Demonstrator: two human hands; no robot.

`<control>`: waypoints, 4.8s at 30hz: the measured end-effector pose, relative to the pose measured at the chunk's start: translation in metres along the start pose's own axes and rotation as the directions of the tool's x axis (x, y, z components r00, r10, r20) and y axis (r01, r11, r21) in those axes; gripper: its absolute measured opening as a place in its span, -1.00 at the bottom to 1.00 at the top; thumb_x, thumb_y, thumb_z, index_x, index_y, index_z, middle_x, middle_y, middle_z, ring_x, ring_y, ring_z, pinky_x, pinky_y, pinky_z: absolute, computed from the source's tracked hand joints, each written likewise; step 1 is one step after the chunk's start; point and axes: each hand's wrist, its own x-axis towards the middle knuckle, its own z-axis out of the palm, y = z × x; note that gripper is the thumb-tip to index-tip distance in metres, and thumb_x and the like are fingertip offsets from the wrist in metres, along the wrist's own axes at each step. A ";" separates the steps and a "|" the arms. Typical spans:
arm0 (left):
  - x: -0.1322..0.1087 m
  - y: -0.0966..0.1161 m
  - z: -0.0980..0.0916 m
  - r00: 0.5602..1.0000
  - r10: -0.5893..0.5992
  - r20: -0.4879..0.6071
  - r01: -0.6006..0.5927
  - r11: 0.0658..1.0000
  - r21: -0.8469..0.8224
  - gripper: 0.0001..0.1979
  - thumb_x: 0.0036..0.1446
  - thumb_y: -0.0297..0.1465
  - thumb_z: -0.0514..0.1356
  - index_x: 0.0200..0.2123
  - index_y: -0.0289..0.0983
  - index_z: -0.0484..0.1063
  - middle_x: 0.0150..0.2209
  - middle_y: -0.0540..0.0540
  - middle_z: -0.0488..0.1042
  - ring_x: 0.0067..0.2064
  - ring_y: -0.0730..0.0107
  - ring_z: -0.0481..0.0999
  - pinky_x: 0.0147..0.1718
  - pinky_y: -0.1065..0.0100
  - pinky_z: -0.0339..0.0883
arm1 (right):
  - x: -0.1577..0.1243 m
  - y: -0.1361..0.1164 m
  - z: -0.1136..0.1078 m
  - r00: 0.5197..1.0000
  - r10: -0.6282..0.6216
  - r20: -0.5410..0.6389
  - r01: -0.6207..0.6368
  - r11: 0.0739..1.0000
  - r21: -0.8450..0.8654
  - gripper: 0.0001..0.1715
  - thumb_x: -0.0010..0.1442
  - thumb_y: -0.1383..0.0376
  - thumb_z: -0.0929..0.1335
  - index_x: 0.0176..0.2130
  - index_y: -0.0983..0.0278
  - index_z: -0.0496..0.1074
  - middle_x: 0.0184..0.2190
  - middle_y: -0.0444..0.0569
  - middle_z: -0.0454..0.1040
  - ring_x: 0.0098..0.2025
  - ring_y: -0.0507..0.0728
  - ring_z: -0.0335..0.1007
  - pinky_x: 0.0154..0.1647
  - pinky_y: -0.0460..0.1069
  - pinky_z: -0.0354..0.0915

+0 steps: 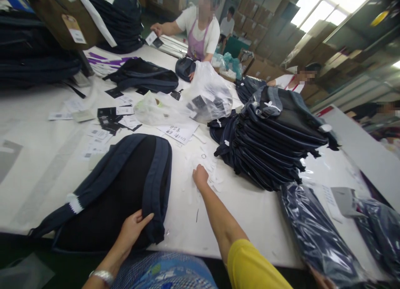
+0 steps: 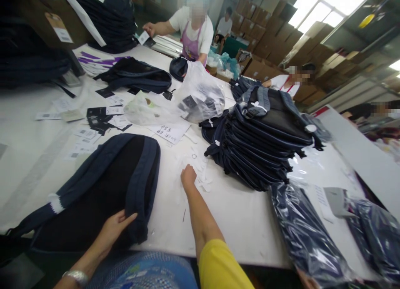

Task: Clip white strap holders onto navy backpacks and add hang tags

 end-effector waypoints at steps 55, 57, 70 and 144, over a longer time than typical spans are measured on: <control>-0.043 0.021 0.016 0.951 0.306 0.047 -0.307 0.952 -0.006 -0.58 0.02 -0.19 0.30 -0.13 -0.36 0.52 -0.12 -0.18 0.58 -0.09 0.16 0.56 -0.05 0.28 0.43 | -0.163 -0.048 -0.013 0.523 -0.774 0.356 0.252 0.540 0.803 -0.80 0.01 0.39 0.27 -0.44 0.28 0.50 -0.44 -0.11 0.37 -0.43 0.01 0.28 -0.40 -0.11 0.25; -0.042 0.015 0.017 0.934 0.355 0.033 -0.356 0.931 0.078 -0.61 0.06 -0.18 0.27 -0.13 -0.35 0.53 -0.14 -0.18 0.58 -0.10 0.15 0.55 -0.07 0.29 0.42 | -0.155 -0.044 -0.020 0.418 -0.761 0.495 0.156 0.597 0.787 -0.81 0.01 0.37 0.28 -0.38 0.29 0.50 -0.45 -0.13 0.36 -0.47 -0.01 0.24 -0.47 -0.14 0.21; -0.037 0.001 0.013 0.855 0.514 -0.073 -0.330 0.647 0.688 -0.65 0.16 -0.17 0.18 -0.05 -0.18 0.52 0.00 -0.13 0.48 -0.02 0.15 0.45 -0.06 0.25 0.31 | -0.158 -0.045 -0.011 0.447 -0.673 0.589 -0.049 0.640 0.767 -0.90 -0.08 0.39 0.26 -0.47 0.32 0.37 -0.54 -0.17 0.27 -0.48 -0.04 0.15 -0.43 -0.15 0.12; -0.050 -0.011 -0.010 0.994 -0.062 -0.091 0.043 0.980 -0.195 -0.66 0.09 -0.29 0.30 -0.12 -0.39 0.46 -0.14 -0.26 0.57 -0.15 0.30 0.60 -0.33 0.52 0.47 | -0.189 -0.074 -0.002 0.657 -0.675 0.335 0.548 0.733 0.403 -0.89 0.07 0.21 0.40 -0.34 0.13 0.54 -0.38 -0.20 0.56 -0.35 0.06 0.46 -0.41 -0.11 0.19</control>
